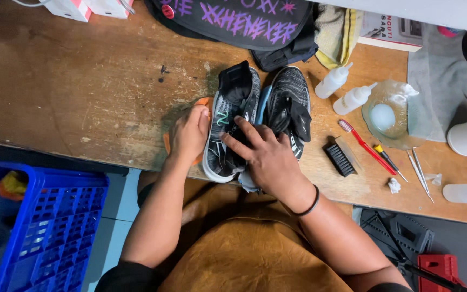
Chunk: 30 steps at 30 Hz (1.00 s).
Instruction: The person removes the insole from a sneaker, places it on the table, and then uses a cotton swab to clean the interior and exterior of the shoe. The person handles the shoe and insole directly with their hands.
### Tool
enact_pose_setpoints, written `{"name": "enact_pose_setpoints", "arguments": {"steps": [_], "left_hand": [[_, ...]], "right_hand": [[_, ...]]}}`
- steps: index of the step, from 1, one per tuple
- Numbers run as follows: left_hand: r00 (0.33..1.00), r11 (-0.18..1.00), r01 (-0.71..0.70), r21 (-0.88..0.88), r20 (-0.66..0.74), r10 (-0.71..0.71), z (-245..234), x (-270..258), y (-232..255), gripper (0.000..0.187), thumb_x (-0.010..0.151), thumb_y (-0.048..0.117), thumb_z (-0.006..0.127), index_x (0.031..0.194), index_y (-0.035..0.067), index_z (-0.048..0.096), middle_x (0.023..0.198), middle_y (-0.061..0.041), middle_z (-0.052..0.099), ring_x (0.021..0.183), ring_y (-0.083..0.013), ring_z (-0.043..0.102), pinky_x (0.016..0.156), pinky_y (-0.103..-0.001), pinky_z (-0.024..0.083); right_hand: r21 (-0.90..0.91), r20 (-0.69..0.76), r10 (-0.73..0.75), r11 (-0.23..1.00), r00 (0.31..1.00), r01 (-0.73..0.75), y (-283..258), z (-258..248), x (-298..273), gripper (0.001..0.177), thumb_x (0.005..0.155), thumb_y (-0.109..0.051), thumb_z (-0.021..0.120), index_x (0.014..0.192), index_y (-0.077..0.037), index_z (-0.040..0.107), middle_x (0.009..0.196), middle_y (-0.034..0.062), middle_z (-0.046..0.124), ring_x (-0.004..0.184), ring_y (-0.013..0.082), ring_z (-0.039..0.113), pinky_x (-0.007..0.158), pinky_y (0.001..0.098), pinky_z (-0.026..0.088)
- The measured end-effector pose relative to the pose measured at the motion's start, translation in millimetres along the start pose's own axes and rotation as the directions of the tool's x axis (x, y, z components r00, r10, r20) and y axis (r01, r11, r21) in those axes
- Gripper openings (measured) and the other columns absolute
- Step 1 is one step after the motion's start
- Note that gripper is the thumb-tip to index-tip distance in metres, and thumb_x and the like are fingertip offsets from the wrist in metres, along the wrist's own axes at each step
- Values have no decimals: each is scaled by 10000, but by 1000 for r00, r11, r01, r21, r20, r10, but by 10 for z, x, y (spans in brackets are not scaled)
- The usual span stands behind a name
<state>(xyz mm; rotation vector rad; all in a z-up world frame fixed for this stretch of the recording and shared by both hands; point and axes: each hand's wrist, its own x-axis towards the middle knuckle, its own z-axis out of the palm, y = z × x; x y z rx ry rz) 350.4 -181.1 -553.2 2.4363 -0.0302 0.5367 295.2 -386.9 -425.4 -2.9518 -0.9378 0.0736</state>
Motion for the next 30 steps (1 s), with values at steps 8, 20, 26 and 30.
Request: {"name": "enact_pose_setpoints", "arguments": {"steps": [8, 20, 26, 30], "left_hand": [[824, 931, -48, -362, -542, -168, -393, 304, -405, 167, 1030, 112, 420, 1058, 72, 580, 996, -107, 598, 986, -275, 592, 944, -351, 422], [957, 966, 115, 231, -286, -46, -785, 220, 159, 223, 901, 230, 685, 1111, 156, 706, 1165, -86, 485, 1087, -363, 476, 875, -508, 365], [935, 977, -212, -35, 283, 213, -490, -95, 651, 208, 840, 242, 603, 1027, 171, 659, 855, -65, 661, 928, -305, 629, 774, -428, 490], [799, 985, -169, -43, 579, 162, -552, -73, 726, 370, 842, 309, 605, 1151, 106, 597, 1170, -89, 620, 1162, -336, 490, 863, -528, 436]], "right_hand": [[-62, -179, -49, 997, 983, 38, 325, 490, 5, 254, 812, -160, 527, 998, -278, 653, 1402, -38, 434, 1005, 283, 625, 741, 406, 490], [521, -370, 123, 848, 921, 97, 381, 148, -46, 516, 757, 30, 632, 1229, -126, 492, 1388, 158, 433, 832, 399, 691, 681, 491, 577], [475, -478, 123, 869, 870, 138, 595, 93, -242, 421, 766, 14, 675, 1167, -78, 588, 1290, 125, 511, 937, 307, 676, 774, 394, 555], [242, -526, 71, 968, 848, 69, 510, 137, -307, 199, 816, -32, 677, 1009, -72, 652, 1173, 83, 578, 893, 244, 686, 720, 333, 565]]}}
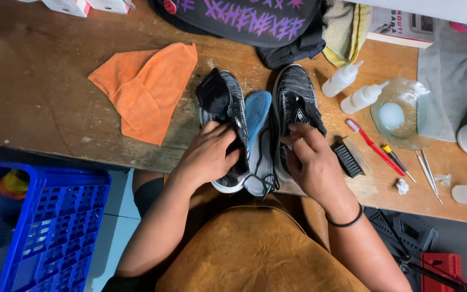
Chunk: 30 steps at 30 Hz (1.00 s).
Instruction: The person removes the insole from a sneaker, places it on the table, and then uses a cotton swab to clean the interior and exterior of the shoe. The person handles the shoe and insole directly with their hands.
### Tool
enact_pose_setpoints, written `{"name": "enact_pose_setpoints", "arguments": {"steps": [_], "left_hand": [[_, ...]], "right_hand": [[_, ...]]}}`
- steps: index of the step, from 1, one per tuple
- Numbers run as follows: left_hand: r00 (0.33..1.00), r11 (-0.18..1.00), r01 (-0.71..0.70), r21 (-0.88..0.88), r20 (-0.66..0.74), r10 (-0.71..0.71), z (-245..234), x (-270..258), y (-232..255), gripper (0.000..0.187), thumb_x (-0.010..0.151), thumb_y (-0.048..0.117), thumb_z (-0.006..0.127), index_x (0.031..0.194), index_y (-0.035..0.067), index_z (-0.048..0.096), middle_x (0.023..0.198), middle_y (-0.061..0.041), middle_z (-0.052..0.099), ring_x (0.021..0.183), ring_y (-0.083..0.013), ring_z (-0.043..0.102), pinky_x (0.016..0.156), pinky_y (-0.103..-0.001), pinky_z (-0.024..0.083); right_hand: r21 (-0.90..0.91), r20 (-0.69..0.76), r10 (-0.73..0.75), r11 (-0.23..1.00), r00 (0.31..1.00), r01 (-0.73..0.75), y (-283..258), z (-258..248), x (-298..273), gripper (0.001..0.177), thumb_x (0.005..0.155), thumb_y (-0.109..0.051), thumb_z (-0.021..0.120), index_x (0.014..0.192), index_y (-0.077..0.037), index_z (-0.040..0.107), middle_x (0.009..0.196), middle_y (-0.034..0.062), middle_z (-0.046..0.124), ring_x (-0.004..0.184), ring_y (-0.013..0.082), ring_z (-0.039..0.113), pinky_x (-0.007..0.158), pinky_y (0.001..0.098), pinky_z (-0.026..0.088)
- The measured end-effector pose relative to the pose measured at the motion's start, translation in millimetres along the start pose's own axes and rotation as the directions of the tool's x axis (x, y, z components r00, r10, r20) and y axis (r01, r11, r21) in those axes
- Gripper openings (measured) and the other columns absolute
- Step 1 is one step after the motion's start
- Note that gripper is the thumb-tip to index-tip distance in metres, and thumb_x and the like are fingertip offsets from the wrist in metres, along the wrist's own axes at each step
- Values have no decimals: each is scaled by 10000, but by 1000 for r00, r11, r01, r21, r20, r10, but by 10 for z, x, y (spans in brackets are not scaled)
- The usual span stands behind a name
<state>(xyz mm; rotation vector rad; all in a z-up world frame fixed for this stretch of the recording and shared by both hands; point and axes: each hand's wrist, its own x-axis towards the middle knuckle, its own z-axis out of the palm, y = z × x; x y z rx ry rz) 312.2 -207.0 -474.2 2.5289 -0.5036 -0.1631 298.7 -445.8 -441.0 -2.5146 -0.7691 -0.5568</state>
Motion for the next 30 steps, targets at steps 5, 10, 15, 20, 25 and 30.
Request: {"name": "enact_pose_setpoints", "arguments": {"steps": [5, 10, 15, 20, 25, 30], "left_hand": [[996, 990, -69, 122, -47, 76, 83, 86, -204, 295, 783, 262, 621, 1000, 64, 615, 1039, -93, 552, 1043, -327, 461, 837, -509, 414], [901, 974, -224, 14, -378, 213, 160, 130, -356, 248, 656, -35, 582, 892, 14, 643, 907, -126, 527, 914, -407, 523, 786, -489, 469], [806, 890, -188, -416, -583, -102, -88, 35, -305, 518, 632, -129, 431, 920, 179, 732, 904, -39, 507, 875, -233, 552, 893, -324, 461], [726, 886, -198, -420, -670, -156, -120, 19, -312, 472, 628, -159, 420, 867, 133, 704, 917, -57, 550, 873, -237, 583, 857, -344, 479], [739, 968, -242, -72, -660, 136, -328, -52, 81, 455, 661, -73, 484, 967, 186, 699, 1003, -14, 578, 986, -274, 566, 911, -406, 456], [958, 951, -280, -130, -105, 268, -441, -89, 682, 690, 776, -66, 576, 1427, 108, 427, 1442, -203, 411, 1016, -482, 625, 810, -589, 519]], "right_hand": [[-142, 5, -158, 977, 987, 157, -454, 75, -201, 85, 821, -219, 687, 866, -148, 672, 901, 45, 642, 814, 235, 634, 753, 381, 461], [-74, 186, -61, 994, 981, 76, -516, 280, -400, 443, 828, -486, 632, 1082, -123, 639, 996, 75, 620, 915, 264, 618, 701, 388, 501], [-58, 220, -105, 991, 970, 120, -319, 423, -555, 261, 827, -334, 639, 974, -120, 672, 947, 53, 648, 898, 262, 635, 724, 361, 491], [40, 54, 232, 971, 971, -234, -345, 340, -424, 110, 902, -164, 589, 991, -110, 624, 753, 103, 627, 643, 327, 672, 564, 411, 543], [259, -4, 481, 847, 877, -464, -378, 307, -299, 126, 934, -132, 580, 1056, -104, 591, 788, 92, 686, 635, 263, 719, 547, 371, 579], [284, -338, 202, 953, 919, -104, -382, 194, -63, 108, 908, 43, 618, 967, -19, 685, 978, 137, 720, 889, 321, 716, 722, 380, 570]]}}
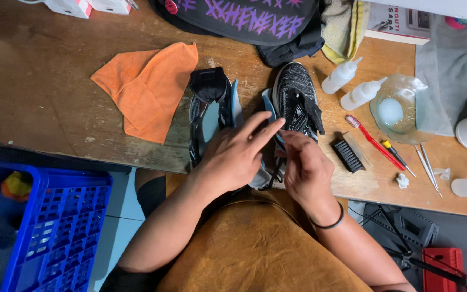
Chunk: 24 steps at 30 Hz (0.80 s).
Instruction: The person removes the insole from a sneaker, places it on the table, and then uses a cotton swab to clean the interior and exterior of the shoe. The person handles the shoe and insole directly with their hands.
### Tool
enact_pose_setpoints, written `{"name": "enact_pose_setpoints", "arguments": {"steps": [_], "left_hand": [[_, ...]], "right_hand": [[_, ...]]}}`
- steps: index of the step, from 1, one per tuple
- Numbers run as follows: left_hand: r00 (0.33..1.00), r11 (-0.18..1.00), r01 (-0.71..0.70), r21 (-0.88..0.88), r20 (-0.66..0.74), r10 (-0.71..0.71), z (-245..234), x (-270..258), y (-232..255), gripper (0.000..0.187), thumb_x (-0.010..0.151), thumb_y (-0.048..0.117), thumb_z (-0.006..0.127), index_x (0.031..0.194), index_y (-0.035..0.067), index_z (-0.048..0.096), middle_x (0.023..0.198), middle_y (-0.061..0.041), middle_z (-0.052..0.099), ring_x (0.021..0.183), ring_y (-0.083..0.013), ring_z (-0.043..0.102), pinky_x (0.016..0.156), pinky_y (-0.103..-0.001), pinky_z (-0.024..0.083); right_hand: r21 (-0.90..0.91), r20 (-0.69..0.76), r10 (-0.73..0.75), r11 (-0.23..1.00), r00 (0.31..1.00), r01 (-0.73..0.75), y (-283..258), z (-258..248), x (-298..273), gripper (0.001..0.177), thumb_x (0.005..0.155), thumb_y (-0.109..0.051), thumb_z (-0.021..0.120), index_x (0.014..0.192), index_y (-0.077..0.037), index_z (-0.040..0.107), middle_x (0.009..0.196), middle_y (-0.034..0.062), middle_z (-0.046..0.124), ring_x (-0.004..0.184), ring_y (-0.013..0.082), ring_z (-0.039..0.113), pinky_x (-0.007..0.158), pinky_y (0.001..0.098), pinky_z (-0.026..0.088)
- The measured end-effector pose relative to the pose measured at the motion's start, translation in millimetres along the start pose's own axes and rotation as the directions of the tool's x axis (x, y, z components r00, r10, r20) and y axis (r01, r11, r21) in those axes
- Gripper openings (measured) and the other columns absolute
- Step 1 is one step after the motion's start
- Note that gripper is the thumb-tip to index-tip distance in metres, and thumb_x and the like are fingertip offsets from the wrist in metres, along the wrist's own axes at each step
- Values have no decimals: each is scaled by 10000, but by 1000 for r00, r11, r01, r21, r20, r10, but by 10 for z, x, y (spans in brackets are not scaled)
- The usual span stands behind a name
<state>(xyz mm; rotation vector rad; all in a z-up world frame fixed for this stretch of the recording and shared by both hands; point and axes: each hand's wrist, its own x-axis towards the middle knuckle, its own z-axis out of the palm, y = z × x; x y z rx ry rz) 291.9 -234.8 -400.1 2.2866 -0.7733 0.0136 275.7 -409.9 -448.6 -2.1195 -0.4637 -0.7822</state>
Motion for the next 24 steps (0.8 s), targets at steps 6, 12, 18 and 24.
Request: {"name": "enact_pose_setpoints", "arguments": {"steps": [6, 12, 18, 24], "left_hand": [[939, 992, -119, 41, -320, 126, 452, 301, -652, 192, 824, 36, 605, 966, 162, 631, 1009, 16, 621, 903, -266, 679, 737, -373, 577], [827, 980, -62, -188, -559, -55, 109, 366, -770, 263, 806, 92, 784, 1023, 139, 643, 948, -56, 670, 874, -296, 691, 733, -365, 569], [930, 964, 10, -266, -353, -107, 1, 378, -866, 462, 843, -18, 690, 1259, 132, 557, 1066, -12, 659, 649, -102, 529, 691, -234, 495], [966, 972, 197, -131, -143, -215, -252, 319, -750, 357, 910, 134, 609, 1252, 216, 551, 1242, -11, 626, 1010, -254, 637, 762, -363, 487]], "right_hand": [[161, 84, -52, 986, 995, 38, 64, -110, 193, 168, 819, -12, 758, 952, 28, 663, 914, 147, 686, 880, 353, 705, 729, 430, 561], [170, 1, 74, 983, 997, -73, 212, -193, 303, 114, 847, 45, 762, 943, 32, 702, 870, 151, 669, 789, 291, 687, 711, 385, 539], [632, -223, 239, 774, 945, -46, 88, -212, 603, 103, 964, 5, 642, 1032, -7, 565, 963, 121, 493, 810, 251, 597, 773, 378, 633], [702, -377, 60, 669, 924, 243, -104, -434, 911, 166, 1035, -135, 579, 1058, -102, 418, 1057, 37, 392, 860, 145, 512, 756, 282, 523]]}}
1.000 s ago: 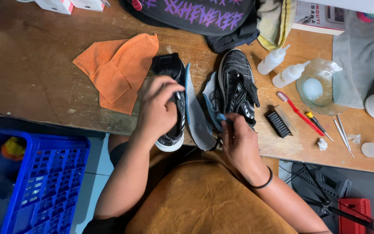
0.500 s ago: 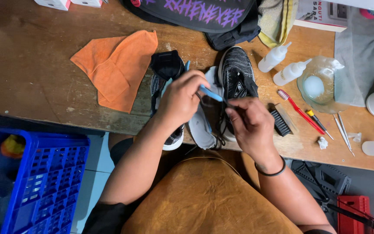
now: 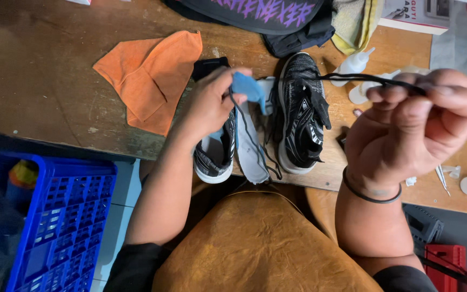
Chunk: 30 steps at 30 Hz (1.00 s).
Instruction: The person removes the insole from a sneaker, places it on the table, and then uses a cotton swab to clean the interior and exterior of the shoe. The person handles the shoe and insole directly with their hands.
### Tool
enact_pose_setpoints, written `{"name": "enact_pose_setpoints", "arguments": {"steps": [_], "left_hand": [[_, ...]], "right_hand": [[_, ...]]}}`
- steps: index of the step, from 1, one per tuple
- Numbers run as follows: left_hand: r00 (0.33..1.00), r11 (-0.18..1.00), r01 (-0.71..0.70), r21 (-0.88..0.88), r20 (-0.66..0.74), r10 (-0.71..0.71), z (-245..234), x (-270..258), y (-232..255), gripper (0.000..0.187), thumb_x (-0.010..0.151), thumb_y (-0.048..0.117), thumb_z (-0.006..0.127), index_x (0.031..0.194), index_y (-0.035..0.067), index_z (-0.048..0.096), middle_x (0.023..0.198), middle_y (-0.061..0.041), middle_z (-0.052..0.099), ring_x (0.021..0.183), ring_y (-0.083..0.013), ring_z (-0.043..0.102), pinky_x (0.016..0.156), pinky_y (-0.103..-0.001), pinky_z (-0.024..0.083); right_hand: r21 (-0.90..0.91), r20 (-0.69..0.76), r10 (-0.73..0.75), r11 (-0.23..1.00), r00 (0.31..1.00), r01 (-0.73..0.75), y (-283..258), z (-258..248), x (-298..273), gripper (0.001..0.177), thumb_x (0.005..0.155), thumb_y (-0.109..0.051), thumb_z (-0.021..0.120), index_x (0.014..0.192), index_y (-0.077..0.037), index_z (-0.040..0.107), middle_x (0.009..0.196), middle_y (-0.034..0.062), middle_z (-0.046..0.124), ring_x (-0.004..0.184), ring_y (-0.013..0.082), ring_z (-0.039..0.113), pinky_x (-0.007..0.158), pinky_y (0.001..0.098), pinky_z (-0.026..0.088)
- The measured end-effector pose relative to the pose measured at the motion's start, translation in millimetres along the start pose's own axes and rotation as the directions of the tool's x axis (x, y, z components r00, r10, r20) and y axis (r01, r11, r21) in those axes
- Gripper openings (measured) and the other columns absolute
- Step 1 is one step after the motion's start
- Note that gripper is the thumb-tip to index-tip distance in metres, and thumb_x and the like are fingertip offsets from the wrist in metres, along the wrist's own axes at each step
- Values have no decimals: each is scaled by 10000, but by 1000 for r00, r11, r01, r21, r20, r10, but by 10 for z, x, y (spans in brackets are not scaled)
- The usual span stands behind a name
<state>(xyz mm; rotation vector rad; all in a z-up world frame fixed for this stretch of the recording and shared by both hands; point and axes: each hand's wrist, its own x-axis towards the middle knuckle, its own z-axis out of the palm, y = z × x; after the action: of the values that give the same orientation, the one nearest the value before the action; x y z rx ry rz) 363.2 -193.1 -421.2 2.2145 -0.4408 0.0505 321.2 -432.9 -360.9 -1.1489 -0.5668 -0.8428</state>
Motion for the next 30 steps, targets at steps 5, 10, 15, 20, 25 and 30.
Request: {"name": "enact_pose_setpoints", "arguments": {"steps": [5, 10, 15, 20, 25, 30], "left_hand": [[963, 985, -165, 59, 227, 147, 93, -37, -173, 142, 842, -50, 567, 886, 62, 641, 1057, 10, 558, 805, -152, 666, 640, -306, 454], [975, 947, -159, 279, 193, 107, 164, 20, -134, 112, 843, 127, 694, 908, 88, 612, 1226, 69, 530, 798, -230, 654, 563, -446, 453], [961, 946, -23, 322, 268, -67, 241, 92, -143, 105, 802, 183, 732, 868, 125, 675, 1018, 6, 591, 845, -265, 632, 672, -444, 461], [992, 981, 125, 148, 15, -129, 199, 148, -10, 241, 835, 263, 673, 907, 35, 643, 871, -91, 654, 729, -323, 631, 656, -434, 450], [946, 960, 191, -206, -221, -236, 198, 151, -61, 199, 840, 335, 673, 756, 156, 650, 641, 36, 602, 592, -111, 489, 590, -297, 409], [805, 970, 160, -185, -543, -237, 103, 72, -294, 198, 806, 288, 809, 787, 115, 714, 710, -57, 701, 758, -250, 713, 678, -358, 542]], "right_hand": [[313, 33, 135, 939, 990, -139, 51, -310, -129, 130, 1028, -54, 543, 1099, -104, 446, 1167, 55, 448, 979, 174, 575, 809, 291, 591], [759, 293, 320, 495, 901, -423, -232, -257, -177, 149, 985, 23, 491, 1057, -51, 599, 976, 42, 415, 848, 139, 598, 687, 222, 575], [978, 150, 355, 87, 923, -192, -590, -283, -171, 329, 806, 212, 439, 959, -22, 613, 888, 15, 461, 743, 76, 510, 640, 220, 524], [878, 41, 373, 430, 927, -212, -469, -326, -157, 234, 823, 178, 506, 931, -29, 503, 1026, 79, 560, 784, 209, 554, 708, 324, 540], [0, 83, 454, 890, 887, -455, 86, 131, -344, 43, 939, -13, 584, 981, -7, 580, 968, 105, 503, 908, 268, 644, 937, 398, 608], [-527, 356, 310, 846, 882, -84, 355, 251, -381, 96, 849, 84, 663, 912, 23, 703, 866, 167, 644, 866, 353, 703, 748, 425, 586]]}}
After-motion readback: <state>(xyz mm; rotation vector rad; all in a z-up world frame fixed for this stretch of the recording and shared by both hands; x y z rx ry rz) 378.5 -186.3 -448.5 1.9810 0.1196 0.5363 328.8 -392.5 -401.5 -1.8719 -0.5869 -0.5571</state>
